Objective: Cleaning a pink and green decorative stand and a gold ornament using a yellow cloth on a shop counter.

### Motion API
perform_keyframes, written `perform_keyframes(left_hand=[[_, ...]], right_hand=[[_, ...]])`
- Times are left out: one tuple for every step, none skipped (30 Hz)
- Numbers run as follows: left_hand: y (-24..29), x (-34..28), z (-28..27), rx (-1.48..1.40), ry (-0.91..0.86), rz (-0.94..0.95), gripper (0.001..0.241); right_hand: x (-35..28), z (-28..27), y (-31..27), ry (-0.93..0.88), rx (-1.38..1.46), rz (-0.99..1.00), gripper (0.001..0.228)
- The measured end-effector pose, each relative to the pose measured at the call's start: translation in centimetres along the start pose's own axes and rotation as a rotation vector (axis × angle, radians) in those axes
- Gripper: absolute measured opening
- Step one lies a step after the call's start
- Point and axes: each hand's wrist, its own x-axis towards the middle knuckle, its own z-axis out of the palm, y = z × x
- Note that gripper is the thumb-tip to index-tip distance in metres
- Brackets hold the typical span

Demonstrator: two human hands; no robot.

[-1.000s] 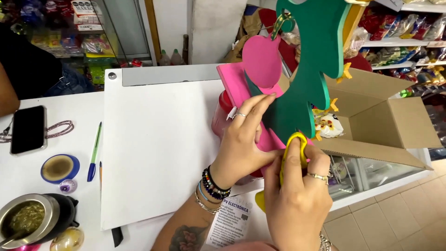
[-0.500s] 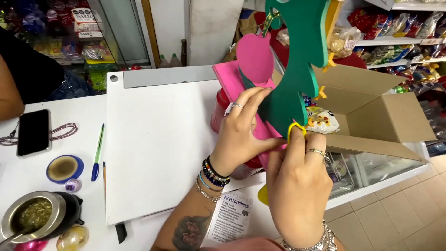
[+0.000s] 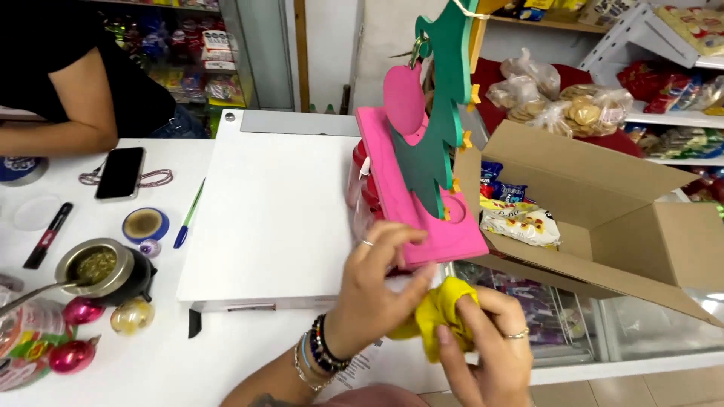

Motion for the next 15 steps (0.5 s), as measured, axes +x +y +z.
perform_keyframes(left_hand=[[0.6,-0.5,0.4,0.017,0.006,-0.004,0.028],[1.1,-1.0,0.8,-0.063,-0.113,0.029,0.023],[1.6,-1.4,1.1,-0.144,-0.232,0.061,0.022],[2.1,-2.0,1.2,-0.128,-0.225,0.058,0.022],[2.7,-2.5,1.2,-0.075,-0.304,-0.008,0.042],[3.2,-2.9,1.2,-0.023,-0.382,-0.074,0.069],[3.6,-3.1,1.4,-0.009,-0.374,-0.076,0.069],[3.8,-3.2,1.7,0.032,-0.351,-0.062,0.067],[4.1,-3.3,1.9,0.073,-0.327,-0.048,0.065],[3.9,-3.3,1.6,0.085,-0.315,-0.044,0.065],[3.8,-3.2,1.2,0.070,-0.327,-0.102,0.056],[3.6,-3.2,0.9,0.053,-0.337,-0.159,0.055],[3.7,-3.1,0.2,0.064,-0.322,-0.154,0.055],[3.7,-2.9,-0.7,0.167,-0.201,-0.136,0.050],[3.8,-2.6,-1.6,0.267,-0.078,-0.117,0.046]], right_hand=[[-0.4,0.5,0.7,-0.003,0.018,-0.004,0.032],[-0.7,1.1,1.4,0.058,0.010,-0.034,0.029],[-1.0,1.7,2.1,0.120,0.002,-0.063,0.027],[-1.0,1.4,2.5,0.119,0.019,-0.069,0.027],[-0.9,1.1,3.0,0.162,0.032,0.031,0.028],[-0.7,0.8,3.4,0.203,0.042,0.130,0.030],[-0.5,0.8,3.4,0.201,0.058,0.124,0.030],[-0.2,0.7,3.5,0.277,0.160,0.136,0.031],[0.2,0.7,3.5,0.351,0.264,0.149,0.031],[-0.3,0.7,4.2,0.349,0.277,0.137,0.031],[-0.7,0.7,4.9,0.317,0.404,0.105,0.035],[-1.0,0.8,5.7,0.283,0.531,0.071,0.039],[0.1,0.4,5.4,0.280,0.543,0.057,0.039],[1.4,0.1,5.0,0.266,0.459,0.012,0.040],[2.7,-0.2,4.7,0.253,0.375,-0.033,0.041]])
